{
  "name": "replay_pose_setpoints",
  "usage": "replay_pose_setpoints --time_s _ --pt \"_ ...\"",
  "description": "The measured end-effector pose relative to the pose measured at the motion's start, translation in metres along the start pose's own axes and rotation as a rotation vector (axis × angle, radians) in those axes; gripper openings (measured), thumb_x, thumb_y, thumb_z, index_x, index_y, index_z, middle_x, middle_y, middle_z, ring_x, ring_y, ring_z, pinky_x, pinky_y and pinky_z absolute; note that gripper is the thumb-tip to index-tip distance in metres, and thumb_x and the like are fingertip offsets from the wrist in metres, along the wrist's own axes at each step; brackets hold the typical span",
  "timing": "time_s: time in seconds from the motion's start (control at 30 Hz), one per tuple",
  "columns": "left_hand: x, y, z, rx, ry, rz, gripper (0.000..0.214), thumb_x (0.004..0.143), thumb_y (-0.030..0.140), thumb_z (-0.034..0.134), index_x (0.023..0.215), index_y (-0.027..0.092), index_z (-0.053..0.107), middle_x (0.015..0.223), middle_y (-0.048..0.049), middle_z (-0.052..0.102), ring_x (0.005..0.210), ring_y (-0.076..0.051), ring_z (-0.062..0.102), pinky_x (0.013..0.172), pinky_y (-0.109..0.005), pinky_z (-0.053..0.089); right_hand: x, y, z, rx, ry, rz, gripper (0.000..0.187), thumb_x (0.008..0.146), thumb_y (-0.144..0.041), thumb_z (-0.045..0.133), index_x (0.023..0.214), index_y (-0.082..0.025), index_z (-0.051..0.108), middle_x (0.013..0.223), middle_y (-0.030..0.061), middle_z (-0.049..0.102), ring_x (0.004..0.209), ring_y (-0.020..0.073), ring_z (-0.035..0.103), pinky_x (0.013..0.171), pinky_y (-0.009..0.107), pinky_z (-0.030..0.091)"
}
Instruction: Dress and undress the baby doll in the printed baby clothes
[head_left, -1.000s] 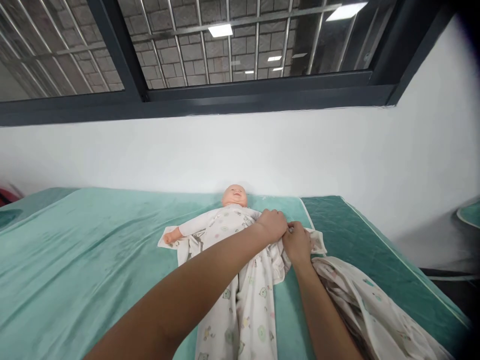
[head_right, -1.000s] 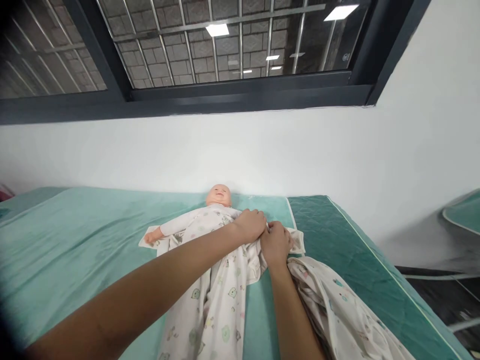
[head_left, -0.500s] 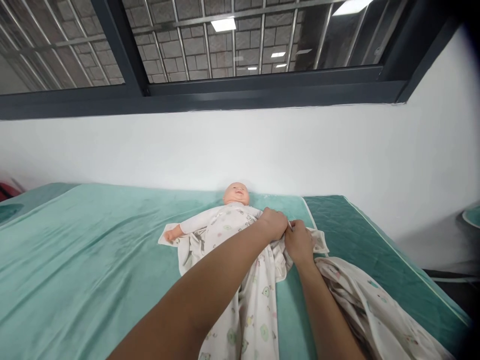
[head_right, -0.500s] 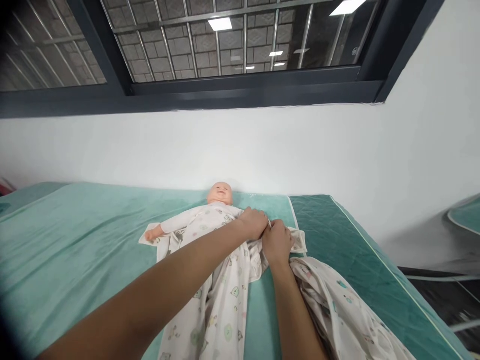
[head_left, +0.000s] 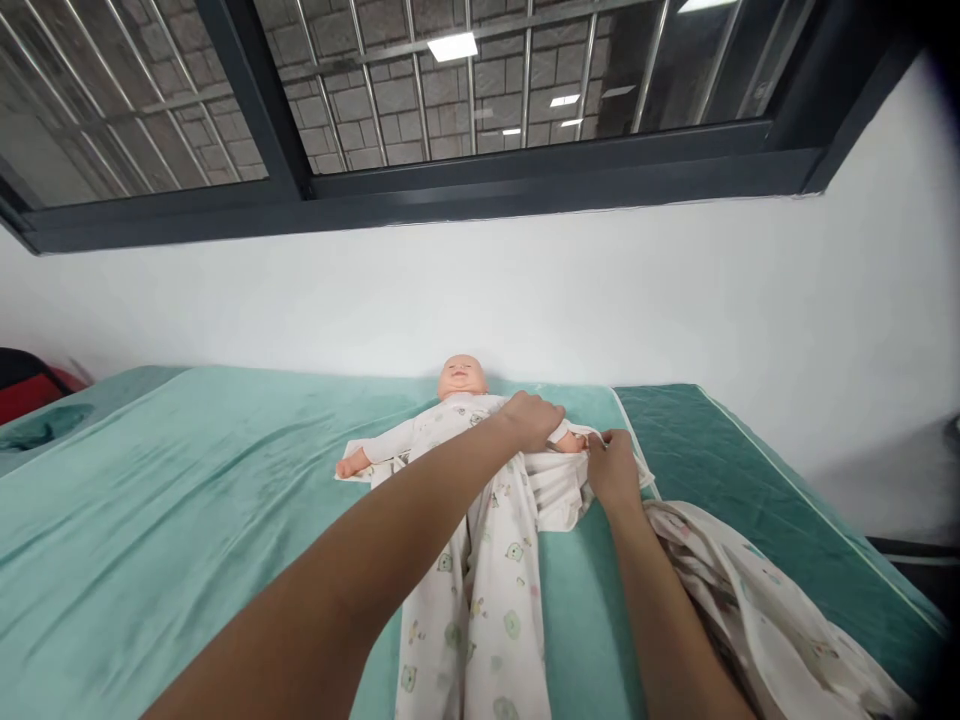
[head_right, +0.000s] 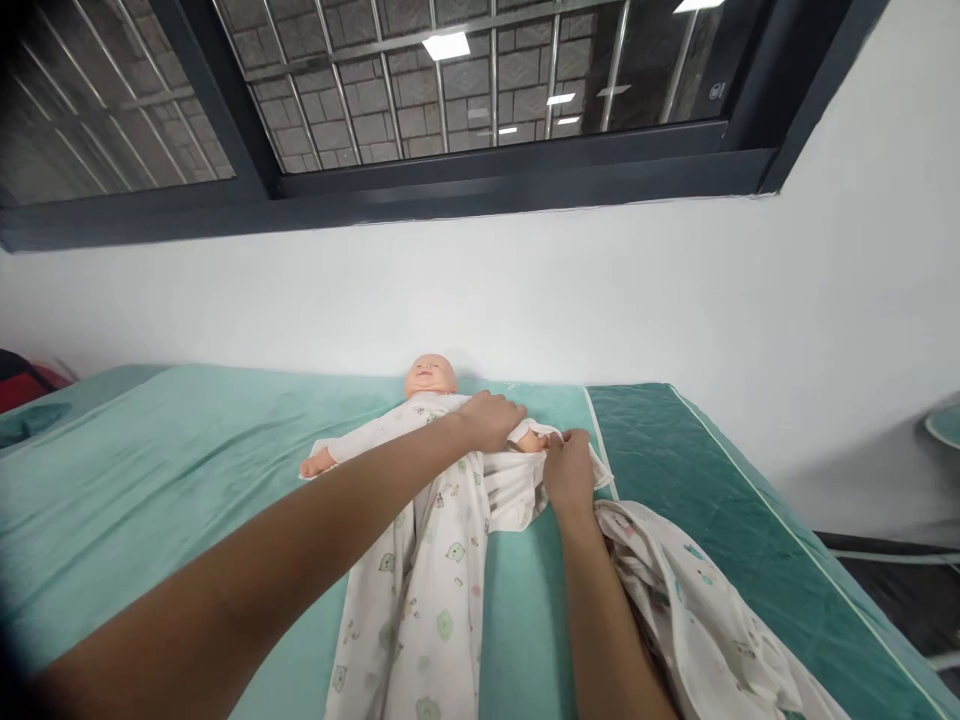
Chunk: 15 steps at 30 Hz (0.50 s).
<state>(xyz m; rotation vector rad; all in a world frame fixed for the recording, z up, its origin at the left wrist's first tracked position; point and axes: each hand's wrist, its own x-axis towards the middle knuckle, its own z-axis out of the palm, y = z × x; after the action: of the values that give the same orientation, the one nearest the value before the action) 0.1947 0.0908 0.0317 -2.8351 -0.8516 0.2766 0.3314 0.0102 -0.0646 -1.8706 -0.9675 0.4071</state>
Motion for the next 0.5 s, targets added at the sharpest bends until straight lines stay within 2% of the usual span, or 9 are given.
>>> replay_pose_setpoints --time_s 0.2,0.3,0.37,0.43,0.5 --pt "-0.018 -0.013 -0.011 0.025 0.044 0.003 0.03 0.083 0.028 0.058 0.111 0.018 0.056 0.106 -0.0129 0.071 0.099 -0.029 0.067 0.083 -0.041 0.051 0.012 0.005 -0.008 0.204 0.029 0.062 0.021 0.072 -0.041 0.057 0.075 -0.023 0.047 0.071 -0.0006 0.052 0.07 0.0198 0.051 0.068 0.033 0.04" --pt "-0.02 -0.01 -0.017 0.004 0.052 -0.005 0.032 0.083 0.03 0.057 0.113 0.018 0.054 0.107 -0.0124 0.07 0.097 -0.029 0.067 0.08 -0.04 0.051 0.015 0.007 -0.01 0.347 -0.009 0.075 0.024 0.064 -0.039 0.062 0.078 -0.022 0.051 0.072 -0.0001 0.058 0.071 0.0195 0.056 0.068 0.033 0.045" --pt "-0.017 -0.003 -0.017 -0.032 0.023 -0.013 0.035 0.084 0.033 0.058 0.115 0.017 0.054 0.109 -0.0124 0.07 0.098 -0.029 0.067 0.081 -0.041 0.052 0.014 0.006 -0.013 0.486 -0.004 0.069 0.027 0.062 -0.034 0.059 0.084 -0.021 0.053 0.082 0.0021 0.064 0.079 0.0199 0.062 0.072 0.033 0.05" --pt "-0.012 0.007 -0.014 -0.069 -0.024 -0.026 0.037 0.084 0.036 0.059 0.116 0.017 0.054 0.109 -0.0124 0.07 0.098 -0.029 0.067 0.083 -0.041 0.052 0.006 0.001 -0.016 0.603 0.156 0.035 0.03 0.061 -0.027 0.055 0.09 -0.02 0.055 0.094 0.0041 0.067 0.09 0.0201 0.065 0.083 0.035 0.051" --pt "-0.008 0.02 -0.011 -0.102 -0.054 -0.054 0.036 0.085 0.036 0.059 0.114 0.016 0.056 0.11 -0.0124 0.07 0.099 -0.028 0.067 0.086 -0.042 0.051 -0.008 -0.008 -0.017 0.598 0.375 -0.068 0.034 0.065 -0.022 0.052 0.098 -0.019 0.058 0.106 0.0059 0.066 0.103 0.0209 0.063 0.096 0.04 0.048"
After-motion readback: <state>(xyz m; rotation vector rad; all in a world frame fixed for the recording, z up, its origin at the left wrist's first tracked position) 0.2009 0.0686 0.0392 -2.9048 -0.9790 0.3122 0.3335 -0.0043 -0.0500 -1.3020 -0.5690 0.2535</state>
